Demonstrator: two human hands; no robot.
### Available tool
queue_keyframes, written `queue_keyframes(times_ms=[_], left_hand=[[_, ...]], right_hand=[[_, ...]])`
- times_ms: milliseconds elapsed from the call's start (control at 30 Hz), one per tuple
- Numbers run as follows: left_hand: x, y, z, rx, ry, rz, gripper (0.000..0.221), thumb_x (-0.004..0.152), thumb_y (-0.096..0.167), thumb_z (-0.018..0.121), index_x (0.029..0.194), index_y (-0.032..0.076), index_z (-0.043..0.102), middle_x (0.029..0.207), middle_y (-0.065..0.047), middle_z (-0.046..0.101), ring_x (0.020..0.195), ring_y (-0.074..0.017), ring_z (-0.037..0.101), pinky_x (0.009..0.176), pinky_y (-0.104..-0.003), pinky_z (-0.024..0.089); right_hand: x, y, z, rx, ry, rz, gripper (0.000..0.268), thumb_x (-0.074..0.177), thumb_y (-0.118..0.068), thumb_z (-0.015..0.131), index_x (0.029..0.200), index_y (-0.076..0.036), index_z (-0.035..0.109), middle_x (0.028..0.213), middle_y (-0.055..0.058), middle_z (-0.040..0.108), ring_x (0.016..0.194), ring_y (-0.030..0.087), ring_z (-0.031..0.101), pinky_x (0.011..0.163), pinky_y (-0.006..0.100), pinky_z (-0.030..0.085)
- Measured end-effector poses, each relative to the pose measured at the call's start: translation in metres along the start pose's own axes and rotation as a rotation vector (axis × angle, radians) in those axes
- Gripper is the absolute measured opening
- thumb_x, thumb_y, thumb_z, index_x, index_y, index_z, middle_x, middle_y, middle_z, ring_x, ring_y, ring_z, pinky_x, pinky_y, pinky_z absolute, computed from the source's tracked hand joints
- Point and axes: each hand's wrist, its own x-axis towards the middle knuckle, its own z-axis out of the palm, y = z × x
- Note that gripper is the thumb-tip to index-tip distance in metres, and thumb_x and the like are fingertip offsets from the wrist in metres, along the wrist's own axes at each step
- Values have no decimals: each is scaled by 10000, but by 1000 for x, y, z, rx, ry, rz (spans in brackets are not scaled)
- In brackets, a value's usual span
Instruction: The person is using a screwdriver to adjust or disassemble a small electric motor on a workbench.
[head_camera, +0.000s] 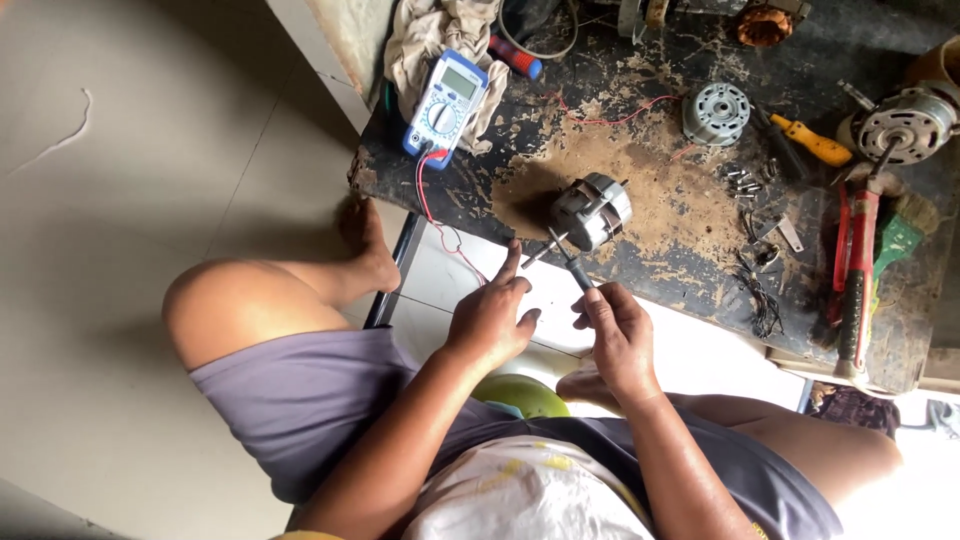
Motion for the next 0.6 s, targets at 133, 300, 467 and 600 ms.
queue_keyframes(times_ms=[133, 300, 467, 600], left_hand=[[0, 6, 1, 42, -35, -40, 342, 906, 217, 668, 1161, -11, 667, 1705, -193, 206, 1199, -424, 653, 865, -524, 607], [3, 12, -4, 73, -75, -60, 380, 897, 248, 665, 1182, -4, 662, 1704, -190, 213, 1224, -411, 641, 875, -515, 603], [17, -7, 16, 83, -68, -60, 394, 903, 256, 665, 1199, -4, 664, 1696, -209, 222, 1247, -418, 629, 871, -502, 607], [11, 16, -9, 85, -97, -58, 375, 909, 262, 652, 1186, 11, 676, 1680, -219, 258, 1219, -411, 645, 860, -487, 610]], right_hand=[[-3, -11, -11, -23, 6, -28, 287, 1067, -277, 607, 901, -84, 738, 691, 79, 713, 711, 153, 666, 786, 303, 531], [-3, -11, -17, 16, 29, -19, 301, 1060, -272, 616, 880, -62, 733, 694, 94, 706, 711, 171, 655, 782, 314, 523], [2, -3, -17, 85, 31, 6, 288, 1060, -260, 622, 887, -50, 717, 752, 112, 725, 710, 187, 678, 767, 324, 534], [0, -4, -20, 43, 45, 23, 290, 1048, -272, 629, 882, -59, 736, 716, 104, 722, 705, 174, 674, 770, 310, 531]])
